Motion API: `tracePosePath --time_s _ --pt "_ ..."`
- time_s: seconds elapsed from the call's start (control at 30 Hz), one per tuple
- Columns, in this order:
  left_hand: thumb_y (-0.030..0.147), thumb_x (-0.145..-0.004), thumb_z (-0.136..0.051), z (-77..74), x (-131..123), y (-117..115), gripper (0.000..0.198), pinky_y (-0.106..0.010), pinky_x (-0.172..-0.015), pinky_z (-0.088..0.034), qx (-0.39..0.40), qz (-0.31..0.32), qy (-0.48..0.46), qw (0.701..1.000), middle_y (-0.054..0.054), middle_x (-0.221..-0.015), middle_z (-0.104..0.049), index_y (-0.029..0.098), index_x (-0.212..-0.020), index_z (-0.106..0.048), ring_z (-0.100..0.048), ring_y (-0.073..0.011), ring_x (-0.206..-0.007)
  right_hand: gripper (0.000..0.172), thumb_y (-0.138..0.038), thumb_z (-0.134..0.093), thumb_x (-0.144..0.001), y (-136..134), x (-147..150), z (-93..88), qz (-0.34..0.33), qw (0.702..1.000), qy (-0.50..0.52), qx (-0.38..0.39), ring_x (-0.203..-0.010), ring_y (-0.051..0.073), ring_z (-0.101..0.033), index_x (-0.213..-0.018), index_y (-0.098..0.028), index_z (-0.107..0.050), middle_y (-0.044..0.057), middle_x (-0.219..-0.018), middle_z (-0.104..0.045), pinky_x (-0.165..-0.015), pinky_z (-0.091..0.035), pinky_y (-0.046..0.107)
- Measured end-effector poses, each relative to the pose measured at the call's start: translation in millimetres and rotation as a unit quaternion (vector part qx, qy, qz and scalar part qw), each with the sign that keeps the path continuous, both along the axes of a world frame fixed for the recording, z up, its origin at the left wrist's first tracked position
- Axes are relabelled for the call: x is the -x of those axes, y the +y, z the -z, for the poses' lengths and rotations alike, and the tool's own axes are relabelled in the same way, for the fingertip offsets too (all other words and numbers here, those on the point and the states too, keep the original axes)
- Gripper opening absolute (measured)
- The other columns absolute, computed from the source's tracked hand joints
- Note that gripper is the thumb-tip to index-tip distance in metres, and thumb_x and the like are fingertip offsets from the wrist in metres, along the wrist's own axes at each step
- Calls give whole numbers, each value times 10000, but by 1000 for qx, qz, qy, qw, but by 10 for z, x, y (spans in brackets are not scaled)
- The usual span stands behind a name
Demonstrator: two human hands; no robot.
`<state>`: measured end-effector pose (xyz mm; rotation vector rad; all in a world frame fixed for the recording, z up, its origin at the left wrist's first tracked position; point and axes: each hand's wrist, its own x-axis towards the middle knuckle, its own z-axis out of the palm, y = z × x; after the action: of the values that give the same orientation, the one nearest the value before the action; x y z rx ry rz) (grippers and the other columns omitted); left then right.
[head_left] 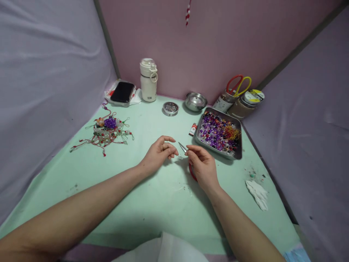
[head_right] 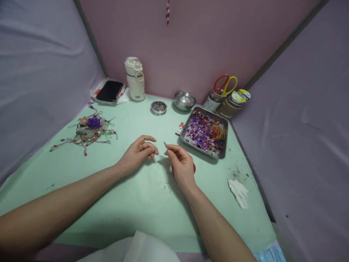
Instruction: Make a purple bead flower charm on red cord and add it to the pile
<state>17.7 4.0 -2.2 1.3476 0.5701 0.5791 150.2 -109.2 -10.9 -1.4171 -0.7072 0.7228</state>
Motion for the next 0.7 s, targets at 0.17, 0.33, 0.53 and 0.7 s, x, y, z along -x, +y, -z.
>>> tracePosePath --time_s 0.17,0.33,0.53,0.7 --pt "280 -762 -667 12 -19 -8 174 -256 -626 -458 18 -13 6 1000 -24 -728 -697 164 -832 -557 -591 -110 -633 151 -337 -668 -798 -15 17 -64 0 999 -33 12 -623 103 -501 -870 -204 -658 -6 -769 -630 -581 -392 233" --pt "277 -723 -705 10 -28 -10 174 -270 -659 -488 35 -34 15 999 -41 -772 -723 156 -823 -630 -606 -111 -639 132 -303 -666 -803 -32 10 -49 -21 998 -62 6 -693 118 -550 -898 -211 -656 0 -804 -643 -644 -441 242" --pt "299 -710 -736 42 -31 -4 237 -290 -698 -507 65 -49 11 997 -45 -797 -732 160 -879 -645 -647 -132 -687 128 -292 -646 -817 -64 35 -108 -52 990 -124 30 -738 142 -591 -907 -208 -685 21 -835 -669 -671 -462 262" --pt "293 -706 -756 86 -30 19 241 -275 -709 -504 99 -60 -8 993 -62 -796 -731 137 -868 -669 -641 -120 -686 111 -295 -607 -841 -68 32 -158 -57 986 -154 26 -698 130 -547 -832 -206 -673 7 -792 -629 -630 -428 247"
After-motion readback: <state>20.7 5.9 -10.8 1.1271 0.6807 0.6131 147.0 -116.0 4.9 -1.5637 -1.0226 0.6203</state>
